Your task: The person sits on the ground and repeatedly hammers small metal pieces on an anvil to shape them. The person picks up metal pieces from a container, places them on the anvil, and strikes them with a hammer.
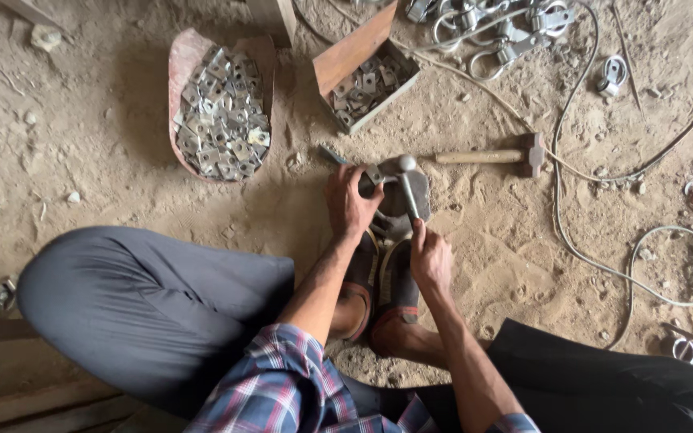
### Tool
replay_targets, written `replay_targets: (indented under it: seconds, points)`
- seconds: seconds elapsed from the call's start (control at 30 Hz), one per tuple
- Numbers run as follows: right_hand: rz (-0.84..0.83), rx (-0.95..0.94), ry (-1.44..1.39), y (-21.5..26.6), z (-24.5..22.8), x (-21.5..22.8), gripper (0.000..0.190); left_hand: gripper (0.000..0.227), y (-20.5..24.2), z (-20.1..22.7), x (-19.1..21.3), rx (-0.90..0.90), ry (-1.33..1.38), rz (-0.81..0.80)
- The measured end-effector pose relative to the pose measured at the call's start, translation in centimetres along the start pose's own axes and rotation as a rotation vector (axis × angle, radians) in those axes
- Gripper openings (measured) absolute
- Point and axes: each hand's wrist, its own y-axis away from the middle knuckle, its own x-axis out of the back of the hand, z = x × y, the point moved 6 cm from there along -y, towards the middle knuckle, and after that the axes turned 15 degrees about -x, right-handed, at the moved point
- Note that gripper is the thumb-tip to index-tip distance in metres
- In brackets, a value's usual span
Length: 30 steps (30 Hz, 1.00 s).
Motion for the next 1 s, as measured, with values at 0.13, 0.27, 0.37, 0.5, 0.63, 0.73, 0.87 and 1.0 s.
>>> replay_targets:
  seconds: [0.13,0.27,0.37,0.5,0.63,0.73,0.87,1.0]
  points:
    - [0.03,0.002,-0.06,-0.2,0.0,0.5,0.062,0.049,-0.1,0.3,0.3,-0.058,-0.011,0.055]
    - [0.059,-0.031,-0.007,-0.9,0.7,0.5,0.065,0.065,-0.2,1.0,0.3,-0.167,-0.062,0.034]
    - [0.069,-0.025,0.0,-1.0,1.1,0.1,0.064,0.063,-0.4,1.1,-0.6,-0.186,-0.115,-0.105]
    - [0.046,-0.019,0.013,-1.5,1.7,-0.4,0.067,0.052,-0.6,1.0,-1.4,-0.173,-0.179,-0.209]
    - [0.037,0.002,-0.007,-2.0,2.5,-1.0,0.068,0.055,-0.7,0.7,-1.8,-0.17,-0.188,-0.244]
    - [0.019,-0.005,-0.013,-2.6,3.4,-1.9,0.07,0.049,-0.5,0.8,-1.7,-0.213,-0.209,-0.17]
    - [-0.05,-0.042,-0.042,-3.5,4.5,-3.0,0.072,0.041,-0.6,0.5,-1.9,-0.21,-0.183,-0.16]
    - [-0.036,-0.01,-0.06,-3.6,5.0,-3.3,0.071,0.025,-0.4,1.1,-0.8,-0.214,-0.147,-0.114]
